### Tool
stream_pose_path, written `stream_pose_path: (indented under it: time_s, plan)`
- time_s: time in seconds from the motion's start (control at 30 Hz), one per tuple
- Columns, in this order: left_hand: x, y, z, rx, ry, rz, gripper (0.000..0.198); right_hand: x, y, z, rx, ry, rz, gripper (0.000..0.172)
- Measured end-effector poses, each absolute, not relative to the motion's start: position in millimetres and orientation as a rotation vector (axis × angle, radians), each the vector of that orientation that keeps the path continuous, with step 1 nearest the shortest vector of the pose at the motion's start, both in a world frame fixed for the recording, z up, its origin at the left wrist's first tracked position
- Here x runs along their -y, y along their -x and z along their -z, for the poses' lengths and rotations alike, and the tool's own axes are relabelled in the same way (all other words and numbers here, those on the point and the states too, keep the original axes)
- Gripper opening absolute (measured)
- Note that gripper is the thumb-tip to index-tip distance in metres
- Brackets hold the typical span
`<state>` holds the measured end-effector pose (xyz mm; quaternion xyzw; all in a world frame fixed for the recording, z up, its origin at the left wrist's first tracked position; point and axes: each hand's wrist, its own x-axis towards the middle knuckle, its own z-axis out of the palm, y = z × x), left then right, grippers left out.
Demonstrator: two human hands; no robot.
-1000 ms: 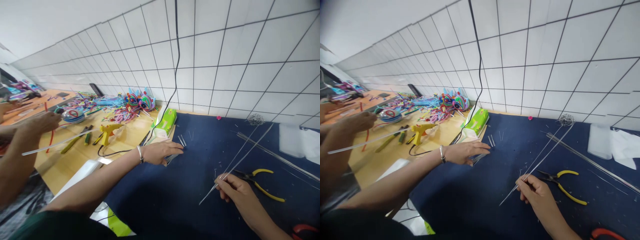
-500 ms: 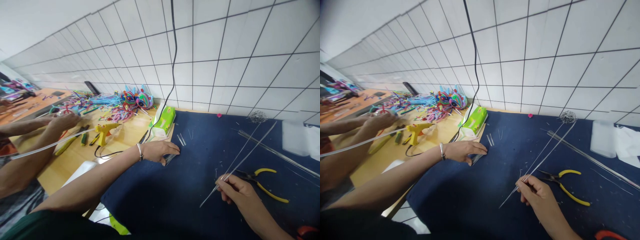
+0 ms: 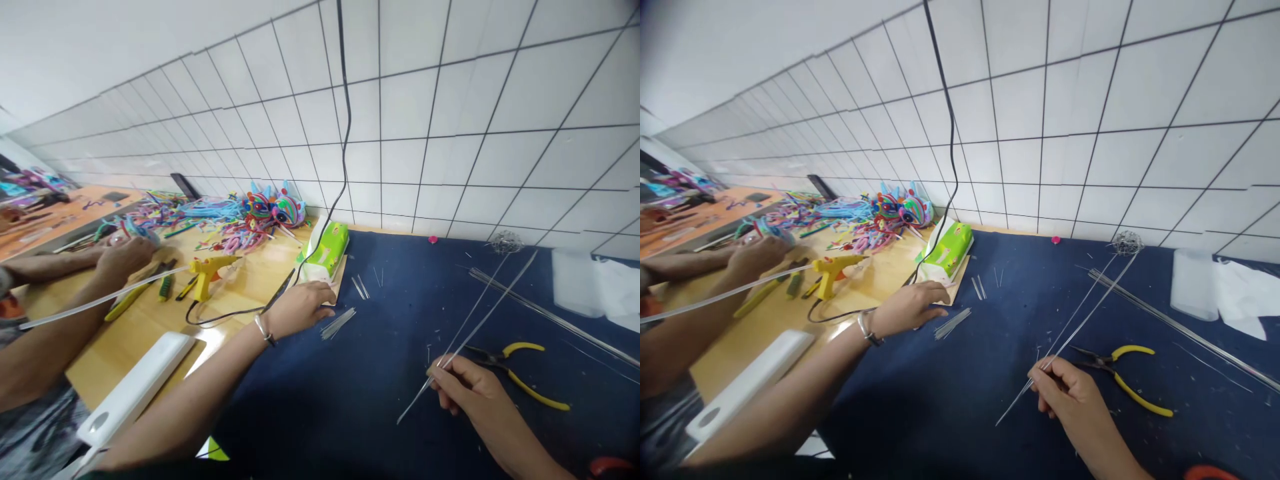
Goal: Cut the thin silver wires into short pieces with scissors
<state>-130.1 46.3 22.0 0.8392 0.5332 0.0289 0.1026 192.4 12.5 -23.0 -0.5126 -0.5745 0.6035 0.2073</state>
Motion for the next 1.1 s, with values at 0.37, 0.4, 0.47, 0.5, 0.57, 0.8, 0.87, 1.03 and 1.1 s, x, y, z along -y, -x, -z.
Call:
stream_pose_path:
  time_s: [0.37,0.4,0.47,0.5,0.57,0.8,0.87,1.03,1.1]
  plan:
    - [-30,119,6,-1.835,-2.275,-0.050,0.026,-11,-192,23,1.589,1.411,-1.662,0.028]
    - [-30,118,7,-1.838,-2.267,-0.048,0.026,-11,-192,23,1.587,1.407,-1.664,0.027]
    - [-31,116,8,-1.837,-2.246,-0.046,0.025,-10,-192,22,1.586,1.407,-1.665,0.027]
    - [-31,116,8,-1.837,-2.236,-0.048,0.025,-10,-192,21,1.587,1.409,-1.665,0.027]
    - [-31,115,9,-1.835,-2.217,-0.048,0.024,-10,-191,21,1.589,1.415,-1.664,0.028]
    - [-32,117,11,-1.780,-2.177,-0.096,0.022,-10,-190,19,1.593,1.411,-1.664,0.029]
    - [-33,118,11,-1.762,-2.173,-0.108,0.022,-10,-190,19,1.594,1.419,-1.656,0.028]
    - [-33,118,10,-1.718,-2.200,-0.130,0.022,-9,-190,21,1.590,1.424,-1.655,0.028]
    - [-33,118,9,-1.714,-2.191,-0.134,0.023,-10,-190,21,1.589,1.424,-1.655,0.028]
